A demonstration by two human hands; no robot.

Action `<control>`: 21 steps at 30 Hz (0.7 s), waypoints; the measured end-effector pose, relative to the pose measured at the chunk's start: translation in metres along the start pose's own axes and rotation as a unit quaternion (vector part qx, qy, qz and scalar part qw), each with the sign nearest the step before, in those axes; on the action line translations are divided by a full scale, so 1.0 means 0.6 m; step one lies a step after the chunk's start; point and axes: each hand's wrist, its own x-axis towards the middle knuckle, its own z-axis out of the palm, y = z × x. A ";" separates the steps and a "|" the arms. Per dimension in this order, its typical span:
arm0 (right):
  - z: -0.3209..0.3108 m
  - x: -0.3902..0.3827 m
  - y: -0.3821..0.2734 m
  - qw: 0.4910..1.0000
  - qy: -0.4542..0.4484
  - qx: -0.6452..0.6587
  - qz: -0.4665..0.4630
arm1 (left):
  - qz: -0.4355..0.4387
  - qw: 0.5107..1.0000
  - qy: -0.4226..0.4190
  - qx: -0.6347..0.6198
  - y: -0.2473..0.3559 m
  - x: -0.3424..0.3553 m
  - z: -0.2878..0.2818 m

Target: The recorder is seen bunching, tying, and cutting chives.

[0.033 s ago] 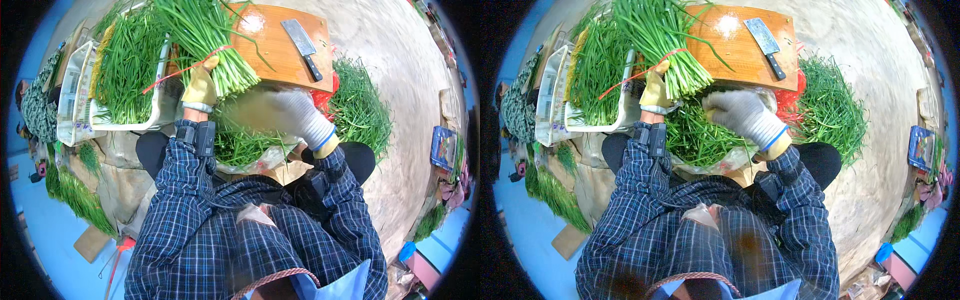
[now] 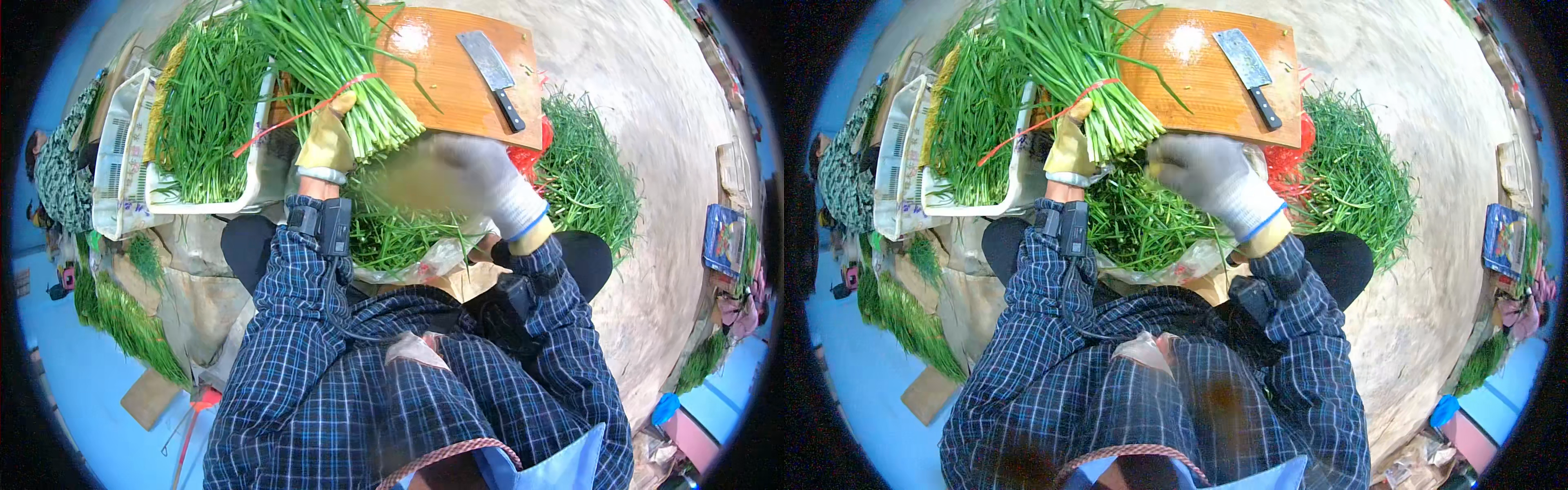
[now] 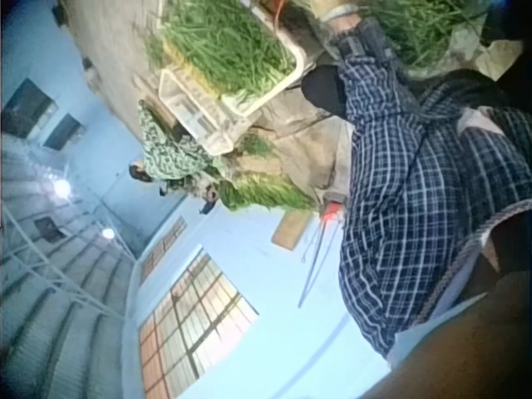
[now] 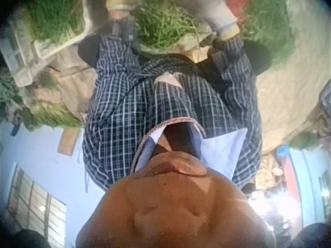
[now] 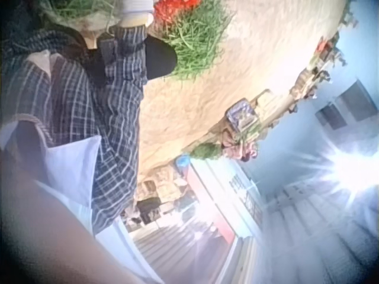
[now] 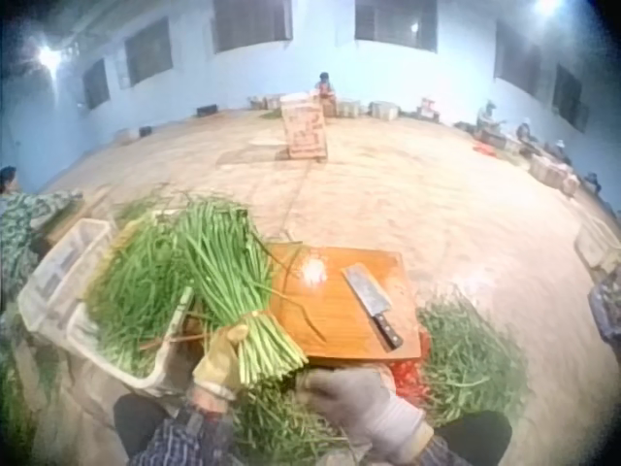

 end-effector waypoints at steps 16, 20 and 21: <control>0.087 0.106 0.074 0.933 0.210 0.210 0.202 | 0.133 0.989 0.003 0.056 -0.053 0.014 0.006; 0.058 0.033 0.034 0.842 0.136 0.495 0.163 | 0.078 0.993 -0.009 -0.092 -0.024 0.004 0.004; 0.042 0.009 0.038 0.784 0.093 0.596 0.144 | 0.104 0.992 -0.034 -0.055 -0.022 0.009 -0.007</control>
